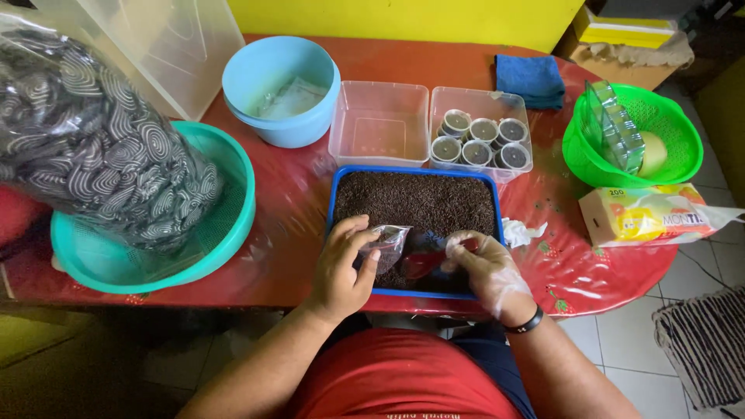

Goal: Filling small plastic cups with soil using a spoon

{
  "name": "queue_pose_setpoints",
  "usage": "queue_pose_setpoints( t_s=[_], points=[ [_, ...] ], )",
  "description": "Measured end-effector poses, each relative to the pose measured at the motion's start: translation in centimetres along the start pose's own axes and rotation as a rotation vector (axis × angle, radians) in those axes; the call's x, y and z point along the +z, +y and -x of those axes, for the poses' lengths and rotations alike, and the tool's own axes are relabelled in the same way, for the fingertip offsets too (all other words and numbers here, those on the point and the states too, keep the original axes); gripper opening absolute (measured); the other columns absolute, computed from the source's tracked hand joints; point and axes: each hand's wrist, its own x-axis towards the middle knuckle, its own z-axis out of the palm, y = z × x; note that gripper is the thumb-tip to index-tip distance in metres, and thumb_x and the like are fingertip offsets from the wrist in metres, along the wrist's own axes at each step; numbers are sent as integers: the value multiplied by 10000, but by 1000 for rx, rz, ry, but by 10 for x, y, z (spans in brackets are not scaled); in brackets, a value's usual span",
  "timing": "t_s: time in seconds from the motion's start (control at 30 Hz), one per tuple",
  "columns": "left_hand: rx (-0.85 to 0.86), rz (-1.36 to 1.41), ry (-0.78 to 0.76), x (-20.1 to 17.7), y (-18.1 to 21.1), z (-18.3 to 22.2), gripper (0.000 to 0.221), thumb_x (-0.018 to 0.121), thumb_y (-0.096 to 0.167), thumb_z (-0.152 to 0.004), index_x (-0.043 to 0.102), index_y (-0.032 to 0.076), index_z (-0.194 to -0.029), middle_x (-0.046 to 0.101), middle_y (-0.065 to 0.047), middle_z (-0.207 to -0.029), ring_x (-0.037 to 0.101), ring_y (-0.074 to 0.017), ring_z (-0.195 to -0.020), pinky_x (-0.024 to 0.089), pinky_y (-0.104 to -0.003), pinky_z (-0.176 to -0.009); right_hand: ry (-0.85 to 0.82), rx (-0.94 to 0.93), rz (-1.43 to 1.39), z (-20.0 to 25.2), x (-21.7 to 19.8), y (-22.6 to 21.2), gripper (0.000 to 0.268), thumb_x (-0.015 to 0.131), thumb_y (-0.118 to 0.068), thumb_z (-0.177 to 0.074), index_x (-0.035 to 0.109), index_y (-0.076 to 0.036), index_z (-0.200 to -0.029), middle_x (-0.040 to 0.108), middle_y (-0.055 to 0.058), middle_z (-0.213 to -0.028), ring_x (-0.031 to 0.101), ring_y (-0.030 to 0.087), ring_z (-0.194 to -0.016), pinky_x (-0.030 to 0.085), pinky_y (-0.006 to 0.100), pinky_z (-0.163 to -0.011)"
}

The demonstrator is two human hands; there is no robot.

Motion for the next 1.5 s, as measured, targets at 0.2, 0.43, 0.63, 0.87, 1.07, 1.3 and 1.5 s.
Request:
queue_pose_setpoints(
  t_s=[0.2,0.43,0.63,0.87,1.07,1.3,1.5],
  points=[
    [-8,-16,6,1,0,-7,71,631,62,-957,668,115,-926,651,-153,-1213,715,-389,-1056,628,-466,-817,76,-8,-226,-6,-19,1,87,652,20,-932,646,48,-1014,698,195,-822,698,253,-715,604,369,-733],
    [-44,182,-85,-8,10,-38,137,585,-7,-978,608,93,-888,618,-210,-1254,667,-478,-1137,575,-561,-921,136,-128,-370,-9,-35,2,67,654,26,-932,642,32,-997,648,173,-748,649,233,-646,594,351,-689],
    [-85,255,-175,-4,-6,-21,116,601,6,-972,624,93,-899,626,-201,-1289,680,-453,-1136,571,-542,-929,151,-268,-502,-11,-45,-17,135,646,-30,-955,637,9,-1084,684,214,-868,705,257,-715,623,364,-749],
    [-152,255,-194,-7,3,-20,101,628,20,-962,661,103,-914,628,-174,-1303,663,-418,-1193,534,-520,-996,-207,-654,-409,-11,-6,-65,105,589,52,-930,674,51,-991,718,272,-911,743,321,-775,647,425,-783],
    [-175,157,-175,-14,1,-17,106,621,6,-963,655,100,-928,632,-167,-1309,669,-381,-1187,552,-485,-983,-214,-755,-347,1,-3,-63,84,625,68,-925,682,26,-971,732,247,-948,735,295,-817,616,411,-806],
    [-191,347,-162,-17,-8,-32,161,542,-48,-994,604,64,-896,597,-242,-1317,686,-428,-1124,577,-515,-943,104,-581,-164,-8,-36,-13,27,681,15,-935,658,29,-937,707,192,-925,679,186,-771,587,333,-765],
    [-167,529,-308,-15,-32,-27,109,525,29,-1015,555,63,-916,586,-210,-1388,661,-384,-1182,558,-491,-944,-17,-432,20,6,-27,16,46,656,37,-927,702,38,-924,707,179,-796,665,223,-720,581,382,-713]
  ],
)
